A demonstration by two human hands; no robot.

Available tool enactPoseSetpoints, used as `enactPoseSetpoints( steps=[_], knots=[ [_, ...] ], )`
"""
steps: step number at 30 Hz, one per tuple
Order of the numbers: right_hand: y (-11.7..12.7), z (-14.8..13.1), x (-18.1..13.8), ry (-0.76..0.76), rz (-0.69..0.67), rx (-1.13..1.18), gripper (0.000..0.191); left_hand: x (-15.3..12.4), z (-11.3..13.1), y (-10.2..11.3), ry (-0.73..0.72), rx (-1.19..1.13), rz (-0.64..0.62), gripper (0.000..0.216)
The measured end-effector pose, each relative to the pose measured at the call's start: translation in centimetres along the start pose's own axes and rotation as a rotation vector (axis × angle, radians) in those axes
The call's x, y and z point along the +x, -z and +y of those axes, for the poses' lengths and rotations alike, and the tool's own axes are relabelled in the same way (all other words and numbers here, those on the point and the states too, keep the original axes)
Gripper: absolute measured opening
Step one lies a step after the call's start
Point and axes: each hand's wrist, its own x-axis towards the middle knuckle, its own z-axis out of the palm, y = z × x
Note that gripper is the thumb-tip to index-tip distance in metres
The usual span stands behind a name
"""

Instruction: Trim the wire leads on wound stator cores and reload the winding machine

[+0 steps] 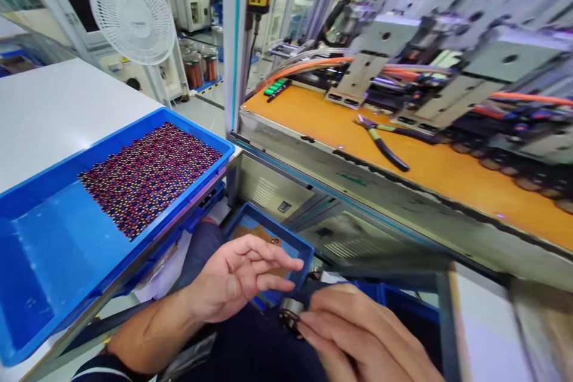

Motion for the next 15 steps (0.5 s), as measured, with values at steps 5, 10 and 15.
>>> enactPoseSetpoints(
  steps=[5,10,15],
  knots=[
    [0.0,-1.4,3.3,0.028,-0.028,0.133,0.009,-0.4,0.4,0.0,0.313,0.239,-0.114,0.040],
    [-0.1,-0.2,2.3,-0.055,0.078,0.184,0.006,-0.3,0.5,-0.2,0.155,0.413,-0.071,0.015],
    [-0.5,-0.1,1.6,-0.141,0.193,0.275,0.007,0.1,-0.3,-1.2,-0.115,0.538,-0.001,0.019]
  ],
)
